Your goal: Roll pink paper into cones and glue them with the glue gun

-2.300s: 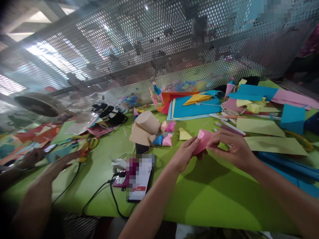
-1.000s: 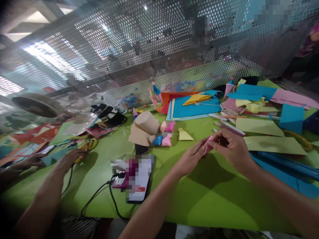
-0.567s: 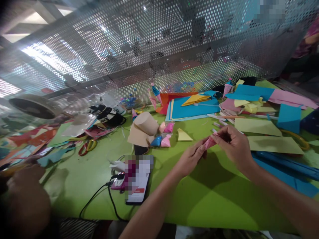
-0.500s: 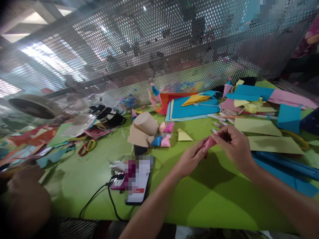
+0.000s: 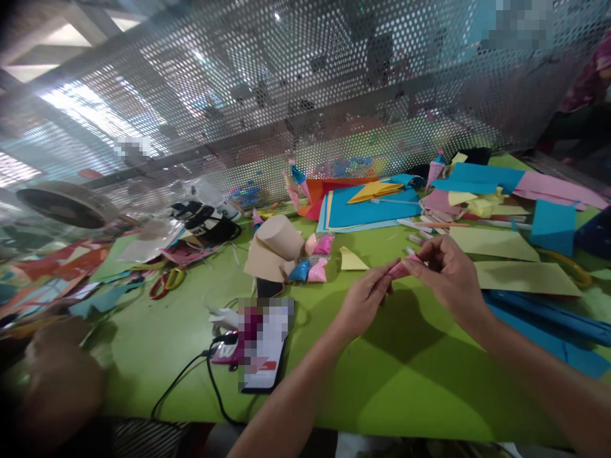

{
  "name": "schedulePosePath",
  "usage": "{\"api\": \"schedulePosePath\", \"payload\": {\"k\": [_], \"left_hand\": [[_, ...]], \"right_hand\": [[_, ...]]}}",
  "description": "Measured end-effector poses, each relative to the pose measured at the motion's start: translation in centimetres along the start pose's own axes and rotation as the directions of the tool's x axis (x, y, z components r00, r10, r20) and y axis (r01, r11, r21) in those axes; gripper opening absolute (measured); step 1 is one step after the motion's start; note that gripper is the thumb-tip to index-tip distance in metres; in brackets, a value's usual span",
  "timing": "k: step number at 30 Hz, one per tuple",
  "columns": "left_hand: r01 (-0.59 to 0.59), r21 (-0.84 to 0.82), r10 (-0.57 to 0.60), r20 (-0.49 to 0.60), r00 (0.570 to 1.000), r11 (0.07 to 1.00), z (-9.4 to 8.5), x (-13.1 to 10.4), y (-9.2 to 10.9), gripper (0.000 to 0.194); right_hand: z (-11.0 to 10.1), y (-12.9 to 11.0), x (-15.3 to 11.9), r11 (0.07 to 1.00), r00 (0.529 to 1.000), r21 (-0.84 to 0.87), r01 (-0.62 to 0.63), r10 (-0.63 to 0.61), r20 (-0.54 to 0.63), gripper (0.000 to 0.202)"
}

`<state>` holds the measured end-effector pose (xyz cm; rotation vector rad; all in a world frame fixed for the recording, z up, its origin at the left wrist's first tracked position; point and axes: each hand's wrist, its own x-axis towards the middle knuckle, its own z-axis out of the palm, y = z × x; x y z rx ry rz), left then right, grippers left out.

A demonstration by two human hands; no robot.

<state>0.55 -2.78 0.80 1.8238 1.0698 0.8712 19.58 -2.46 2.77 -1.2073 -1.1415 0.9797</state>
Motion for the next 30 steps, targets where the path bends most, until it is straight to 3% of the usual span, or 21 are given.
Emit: {"api": "schedulePosePath", "payload": {"k": [8, 17, 26, 30], "left_hand": [[-0.036, 0.022, 0.039, -0.111, 0.993, 0.999, -0.21, -0.16, 0.08, 0.045], [-0.051, 0.003, 0.052, -0.075, 0.996, 0.999, -0.09, -0.04, -0.22, 0.045], [0.035, -0.216, -0.055, -0.088, 0.995, 0.976, -0.33, 0.22, 0.07, 0.043], [0.126, -0.458, -0.167, -0.049, 0.985, 0.88, -0.47, 0.32, -0.22, 0.044]], "right_hand": [[-0.16, 0.08, 0.59, 0.996, 0.991, 0.042, -0.083, 0.078, 0.114, 0.033], [-0.7, 0.12, 0.69, 0.998, 0.966, -0.048, -0.047, 0.058, 0.252, 0.029], [-0.76, -0.16, 0.67, 0.994, 0.968, -0.109, -0.003, 0.031, 0.247, 0.033], [-0.81, -0.3, 0.63, 0.99, 0.977, -0.14, 0.01, 0.021, 0.214, 0.027]]}}
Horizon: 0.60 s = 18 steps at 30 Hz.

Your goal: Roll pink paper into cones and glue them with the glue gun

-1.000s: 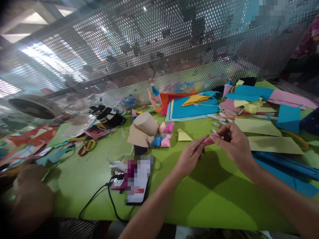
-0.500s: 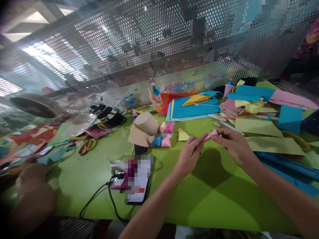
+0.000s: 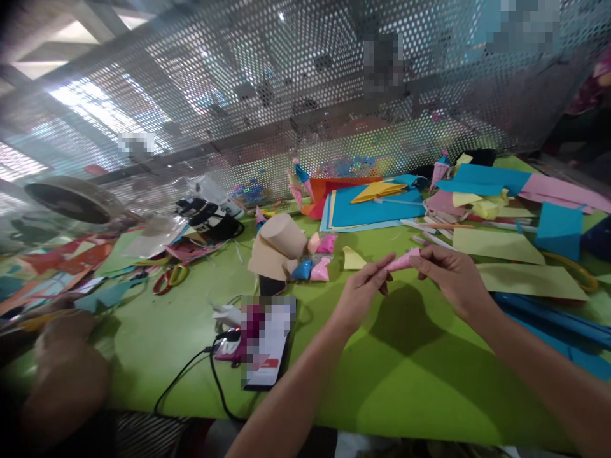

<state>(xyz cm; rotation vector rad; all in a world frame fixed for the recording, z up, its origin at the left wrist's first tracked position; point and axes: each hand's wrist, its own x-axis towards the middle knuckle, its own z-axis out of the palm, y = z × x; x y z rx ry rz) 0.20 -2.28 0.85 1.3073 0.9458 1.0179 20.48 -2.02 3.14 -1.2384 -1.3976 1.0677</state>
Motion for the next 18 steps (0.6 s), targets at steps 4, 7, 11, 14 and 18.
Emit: {"api": "schedulePosePath", "payload": {"k": [4, 7, 11, 14, 18], "left_hand": [[0.117, -0.216, -0.117, 0.014, 0.993, 0.969, -0.5, 0.2, -0.1, 0.05], [0.128, -0.194, -0.135, -0.025, 0.991, 0.973, -0.9, 0.3, 0.1, 0.048], [0.11, -0.134, -0.119, -0.057, 0.991, 0.985, -1.1, 0.3, 0.5, 0.038], [0.082, -0.08, -0.085, -0.046, 0.995, 0.993, -1.2, 0.3, 0.5, 0.034], [0.001, 0.065, 0.004, -0.075, 0.997, 0.998, -1.2, 0.4, 0.2, 0.033]], "right_hand": [[0.0, -0.3, 0.0, 0.999, 0.999, 0.012, 0.04, -0.04, -0.011, 0.027], [-0.2, -0.3, 0.1, 0.999, 0.998, 0.002, 0.047, -0.046, -0.04, 0.028], [-0.6, 0.0, 0.2, 0.999, 0.998, -0.015, 0.036, -0.037, -0.06, 0.03], [-0.7, 0.2, 0.2, 1.0, 0.998, -0.006, 0.017, -0.018, -0.06, 0.033], [-0.7, 0.4, 0.3, 1.0, 0.997, -0.021, -0.022, 0.021, -0.073, 0.035]]}}
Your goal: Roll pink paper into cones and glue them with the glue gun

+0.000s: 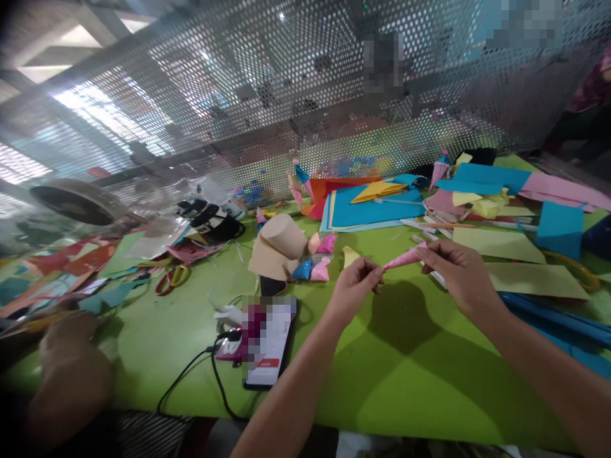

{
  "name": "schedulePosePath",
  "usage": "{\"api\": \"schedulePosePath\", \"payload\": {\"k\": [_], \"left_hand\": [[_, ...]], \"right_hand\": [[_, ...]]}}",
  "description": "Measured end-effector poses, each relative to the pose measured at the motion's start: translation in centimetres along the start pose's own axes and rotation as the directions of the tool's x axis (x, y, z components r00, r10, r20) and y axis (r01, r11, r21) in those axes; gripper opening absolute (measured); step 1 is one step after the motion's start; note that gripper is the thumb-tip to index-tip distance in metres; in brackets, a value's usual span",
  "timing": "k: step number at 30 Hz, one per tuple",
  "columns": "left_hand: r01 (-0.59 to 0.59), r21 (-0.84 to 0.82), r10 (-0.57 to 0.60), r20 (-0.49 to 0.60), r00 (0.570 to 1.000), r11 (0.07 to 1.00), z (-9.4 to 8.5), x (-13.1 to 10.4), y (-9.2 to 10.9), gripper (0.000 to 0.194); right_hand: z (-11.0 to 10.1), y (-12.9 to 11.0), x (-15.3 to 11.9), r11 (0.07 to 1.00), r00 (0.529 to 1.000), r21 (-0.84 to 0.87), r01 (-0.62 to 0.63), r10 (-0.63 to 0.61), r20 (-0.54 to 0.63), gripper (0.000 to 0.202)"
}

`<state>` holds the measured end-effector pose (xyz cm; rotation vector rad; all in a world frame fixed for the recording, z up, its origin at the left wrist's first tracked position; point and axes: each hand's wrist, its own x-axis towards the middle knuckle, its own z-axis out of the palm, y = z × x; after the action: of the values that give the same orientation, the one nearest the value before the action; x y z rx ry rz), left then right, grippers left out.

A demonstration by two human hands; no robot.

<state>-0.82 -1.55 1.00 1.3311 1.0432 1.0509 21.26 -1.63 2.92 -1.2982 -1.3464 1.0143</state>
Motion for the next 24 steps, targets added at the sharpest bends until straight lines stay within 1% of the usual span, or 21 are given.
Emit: {"api": "schedulePosePath", "payload": {"k": [3, 6, 10, 13, 15, 17, 20, 24], "left_hand": [[0.0, 0.01, 0.0, -0.01, 1.0, 1.0, -0.05, 0.11, -0.2, 0.035], [0.053, -0.066, -0.053, 0.005, 0.999, 0.996, -0.15, 0.11, -0.06, 0.037], [0.11, -0.151, -0.11, 0.007, 0.994, 0.982, -0.22, -0.02, 0.41, 0.034], [0.128, -0.177, -0.131, -0.004, 0.991, 0.976, -0.22, 0.0, 0.49, 0.034], [0.122, -0.182, -0.125, -0.005, 0.992, 0.976, -0.22, 0.08, 0.36, 0.034], [0.104, -0.168, -0.107, -0.006, 0.994, 0.98, -0.24, 0.17, 0.16, 0.033], [0.069, -0.112, -0.072, -0.02, 0.997, 0.991, -0.29, 0.28, -0.14, 0.03], [0.028, -0.006, -0.028, -0.021, 0.999, 1.0, -0.35, 0.27, -0.38, 0.025]], "right_hand": [[0.01, 0.19, 0.08, 1.0, 1.0, 0.018, 0.011, -0.011, -0.002, 0.035], [-0.01, 0.39, 0.09, 1.0, 1.0, 0.02, 0.018, -0.018, -0.011, 0.034], [0.03, 0.27, -0.04, 1.0, 1.0, 0.006, 0.016, -0.016, -0.025, 0.033], [0.21, -0.12, -0.13, 1.0, 0.999, -0.004, 0.007, -0.007, -0.041, 0.034], [0.33, -0.3, -0.17, 1.0, 0.999, 0.016, 0.005, -0.004, -0.044, 0.036], [0.37, -0.32, -0.19, 1.0, 0.999, 0.031, 0.004, -0.003, -0.039, 0.035], [0.3, -0.16, -0.29, 1.0, 0.998, 0.001, 0.005, -0.005, -0.055, 0.034], [0.15, 0.01, -0.44, 0.998, 0.996, -0.043, 0.052, -0.055, -0.073, 0.036]]}}
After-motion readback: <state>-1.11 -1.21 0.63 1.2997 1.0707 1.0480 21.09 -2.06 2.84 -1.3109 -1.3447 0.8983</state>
